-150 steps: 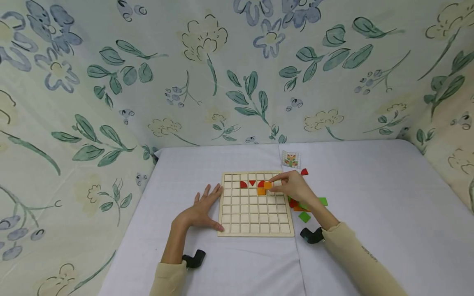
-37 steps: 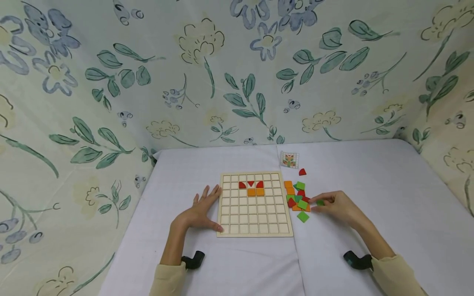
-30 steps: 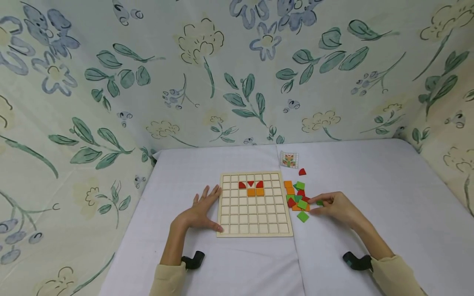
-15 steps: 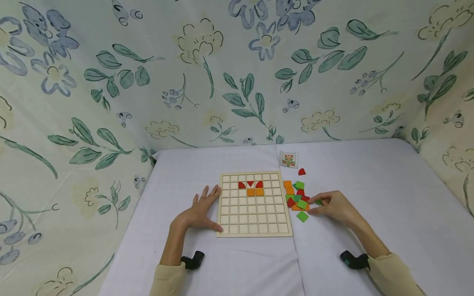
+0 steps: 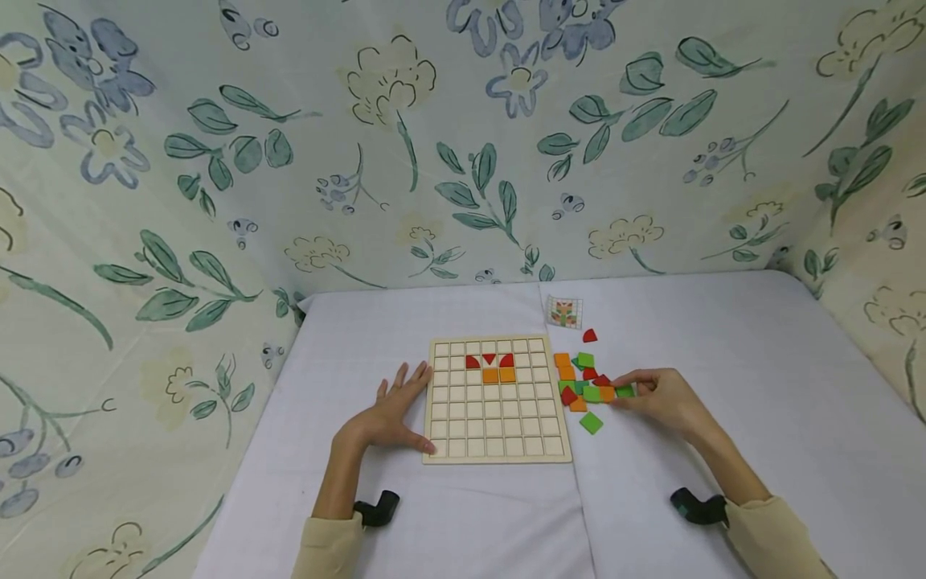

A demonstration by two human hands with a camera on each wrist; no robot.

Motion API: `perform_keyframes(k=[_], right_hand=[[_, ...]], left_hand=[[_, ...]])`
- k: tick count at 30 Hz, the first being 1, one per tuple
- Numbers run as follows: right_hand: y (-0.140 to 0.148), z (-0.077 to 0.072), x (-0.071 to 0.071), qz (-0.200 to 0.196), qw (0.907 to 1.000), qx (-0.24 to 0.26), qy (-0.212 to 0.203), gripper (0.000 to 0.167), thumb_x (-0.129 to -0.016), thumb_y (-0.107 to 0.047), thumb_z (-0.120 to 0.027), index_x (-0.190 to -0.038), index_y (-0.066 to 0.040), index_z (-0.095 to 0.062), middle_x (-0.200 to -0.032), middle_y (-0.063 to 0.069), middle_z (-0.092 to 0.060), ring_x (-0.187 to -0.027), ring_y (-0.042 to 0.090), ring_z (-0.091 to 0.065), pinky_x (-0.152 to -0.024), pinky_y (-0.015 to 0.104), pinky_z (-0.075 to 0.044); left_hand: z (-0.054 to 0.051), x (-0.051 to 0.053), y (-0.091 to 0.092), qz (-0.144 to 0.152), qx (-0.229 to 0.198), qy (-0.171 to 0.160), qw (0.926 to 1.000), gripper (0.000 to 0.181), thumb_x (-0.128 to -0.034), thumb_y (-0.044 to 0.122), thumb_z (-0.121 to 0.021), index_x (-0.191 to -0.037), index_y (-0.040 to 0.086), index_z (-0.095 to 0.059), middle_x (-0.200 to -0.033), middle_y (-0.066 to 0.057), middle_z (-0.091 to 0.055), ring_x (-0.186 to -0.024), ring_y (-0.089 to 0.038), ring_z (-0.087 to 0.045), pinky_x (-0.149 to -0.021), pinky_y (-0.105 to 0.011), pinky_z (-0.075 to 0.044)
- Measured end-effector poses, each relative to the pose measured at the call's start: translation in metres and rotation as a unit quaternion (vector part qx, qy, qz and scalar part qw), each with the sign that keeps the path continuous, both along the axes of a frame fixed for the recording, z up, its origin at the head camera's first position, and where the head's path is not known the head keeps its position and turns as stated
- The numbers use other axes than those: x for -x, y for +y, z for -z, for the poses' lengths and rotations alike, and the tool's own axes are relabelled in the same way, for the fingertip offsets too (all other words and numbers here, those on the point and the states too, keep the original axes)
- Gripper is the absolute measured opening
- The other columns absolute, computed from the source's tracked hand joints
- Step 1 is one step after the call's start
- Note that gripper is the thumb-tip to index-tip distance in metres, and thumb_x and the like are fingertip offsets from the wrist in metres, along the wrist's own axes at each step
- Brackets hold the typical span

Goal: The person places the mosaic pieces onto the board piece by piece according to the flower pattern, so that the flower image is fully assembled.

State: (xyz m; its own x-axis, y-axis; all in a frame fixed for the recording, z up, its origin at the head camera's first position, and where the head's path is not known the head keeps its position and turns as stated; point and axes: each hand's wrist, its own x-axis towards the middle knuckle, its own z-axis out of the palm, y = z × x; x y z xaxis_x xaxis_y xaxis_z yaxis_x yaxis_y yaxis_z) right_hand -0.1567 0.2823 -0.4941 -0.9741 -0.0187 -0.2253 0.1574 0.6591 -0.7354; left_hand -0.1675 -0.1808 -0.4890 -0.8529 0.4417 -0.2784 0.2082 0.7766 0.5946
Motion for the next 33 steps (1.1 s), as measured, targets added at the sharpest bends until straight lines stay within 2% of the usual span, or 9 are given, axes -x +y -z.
perform_keyframes(k=[10, 19, 26, 33], right_hand=[[0.0004, 0.0037, 0.0028, -0.014, 0.9999, 0.001, 0.000, 0.042, -0.084, -0.020, -0.085, -0.118, 0.002, -0.073, -0.063, -0.003, -0.034, -0.059, 0.012, -0.033, -0.051, 0.026, -0.025], [-0.0015, 0.0007, 0.0009, -0.013, 0.9998, -0.009, -0.010, 0.042, -0.083, -0.020, -0.086, -0.117, 0.002, -0.074, -0.064, -0.002, -0.035, -0.061, 0.015, -0.035, -0.051, 0.026, -0.025], [-0.0011, -0.0008, 0.0033, -0.012, 0.9996, -0.023, 0.008, 0.039, -0.086, -0.020, -0.084, -0.117, 0.001, -0.075, -0.063, -0.002, -0.036, -0.061, 0.015, -0.036, -0.051, 0.027, -0.027], [-0.0047, -0.0061, 0.0060, 0.009, 0.9995, -0.014, 0.025, 0.038, -0.088, -0.021, -0.082, -0.120, -0.001, -0.075, -0.061, -0.003, -0.034, -0.056, 0.013, -0.033, -0.048, 0.026, -0.025]], left_hand=[[-0.0010, 0.0011, -0.0006, 0.002, -0.007, 0.002, 1.0000, 0.130, -0.0682, 0.036, -0.097, -0.167, 0.012, -0.016, -0.176, -0.006, -0.005, -0.162, -0.036, 0.012, -0.129, -0.063, 0.009], [-0.0005, 0.0005, -0.0004, 0.002, -0.008, 0.000, 1.0000, 0.131, -0.0674, 0.037, -0.097, -0.167, 0.012, -0.017, -0.176, -0.006, -0.005, -0.162, -0.036, 0.012, -0.129, -0.063, 0.009], [-0.0004, 0.0003, -0.0007, 0.001, -0.006, -0.001, 1.0000, 0.131, -0.0674, 0.038, -0.097, -0.167, 0.013, -0.016, -0.176, -0.004, -0.004, -0.163, -0.034, 0.013, -0.130, -0.062, 0.009], [0.0002, 0.0009, -0.0007, 0.002, -0.005, 0.001, 1.0000, 0.131, -0.0669, 0.038, -0.098, -0.167, 0.014, -0.016, -0.176, -0.004, -0.004, -0.163, -0.035, 0.012, -0.130, -0.063, 0.008]])
